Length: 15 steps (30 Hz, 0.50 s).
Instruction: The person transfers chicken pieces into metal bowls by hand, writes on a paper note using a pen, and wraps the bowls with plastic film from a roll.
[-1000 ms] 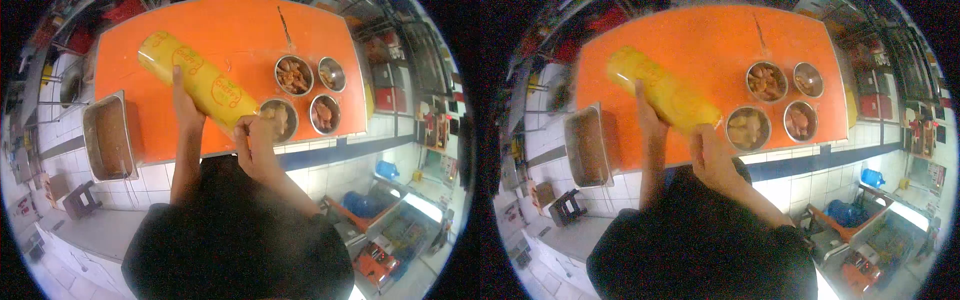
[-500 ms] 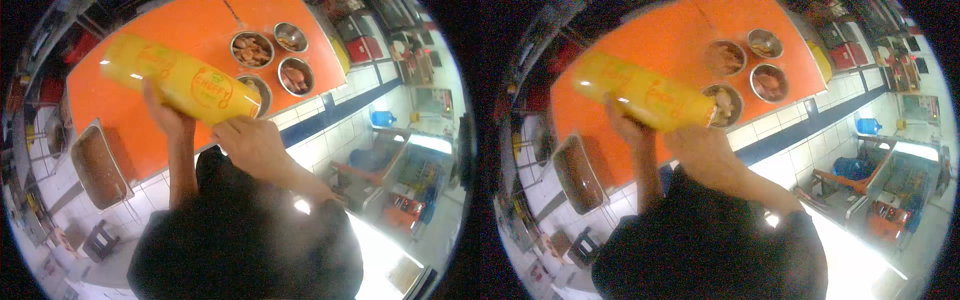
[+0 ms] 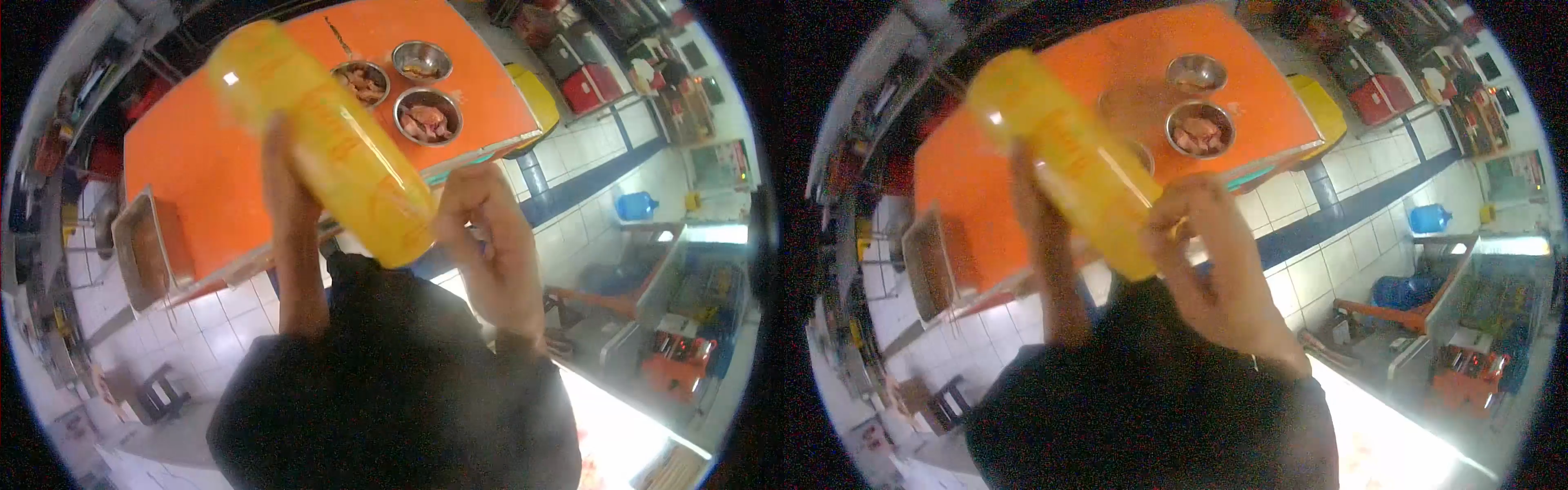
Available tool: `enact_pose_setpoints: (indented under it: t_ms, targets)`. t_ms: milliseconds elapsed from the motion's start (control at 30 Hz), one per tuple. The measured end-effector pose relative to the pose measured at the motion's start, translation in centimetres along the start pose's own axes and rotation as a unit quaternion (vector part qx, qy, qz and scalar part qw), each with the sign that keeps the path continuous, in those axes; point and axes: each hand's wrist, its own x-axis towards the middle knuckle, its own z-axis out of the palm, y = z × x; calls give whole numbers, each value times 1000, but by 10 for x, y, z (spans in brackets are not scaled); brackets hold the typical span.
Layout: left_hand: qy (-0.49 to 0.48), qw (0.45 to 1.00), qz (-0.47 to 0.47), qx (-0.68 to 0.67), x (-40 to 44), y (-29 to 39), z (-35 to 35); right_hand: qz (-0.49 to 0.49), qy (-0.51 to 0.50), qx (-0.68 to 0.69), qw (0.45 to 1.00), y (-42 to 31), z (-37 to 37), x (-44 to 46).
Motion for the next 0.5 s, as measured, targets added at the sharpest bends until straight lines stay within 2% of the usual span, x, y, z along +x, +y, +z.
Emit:
enact_pose_setpoints:
  t_ms: [33,67,100,133,167,233,267,300,333,367,400,433,467,500]
  targets:
    - [-13,998,-61,16,-11,-16,9,35,26,67,997,7,-5,-13]
    - [-5,998,-60,15,-26,-29,21,68,54,131,987,13,-11,-22]
    - [-12,995,-86,56,-35,-40,35,136,34,195,971,14,-13,-33]
    - [-18,989,-115,94,-43,-53,46,136,30,193,971,17,-15,-41]
    - [-16,989,-115,90,-47,-68,53,196,46,230,952,20,-17,-47]
    - [-59,977,-188,-76,-53,-103,58,301,71,314,897,40,-24,-53]
    - [-55,978,-187,-79,-55,-123,55,302,67,312,898,60,-28,-57]
    - [-89,965,-213,-125,-58,-140,54,301,58,470,828,77,-33,-57]
    - [-122,948,-239,-171,-60,-155,52,296,53,544,783,89,-39,-57]
    - [-144,963,-230,-15,-57,-157,60,294,47,612,733,95,-44,-52]
    - [-166,951,-219,141,-55,-158,68,348,80,578,734,97,-49,-47]
    - [-158,940,-296,-70,-55,-173,73,401,113,540,731,97,-53,-41]
    - [-142,881,-356,-278,-52,-187,78,405,109,537,732,99,-56,-35]
    - [-138,881,-354,-283,-43,-197,84,390,100,365,840,102,-60,-29]
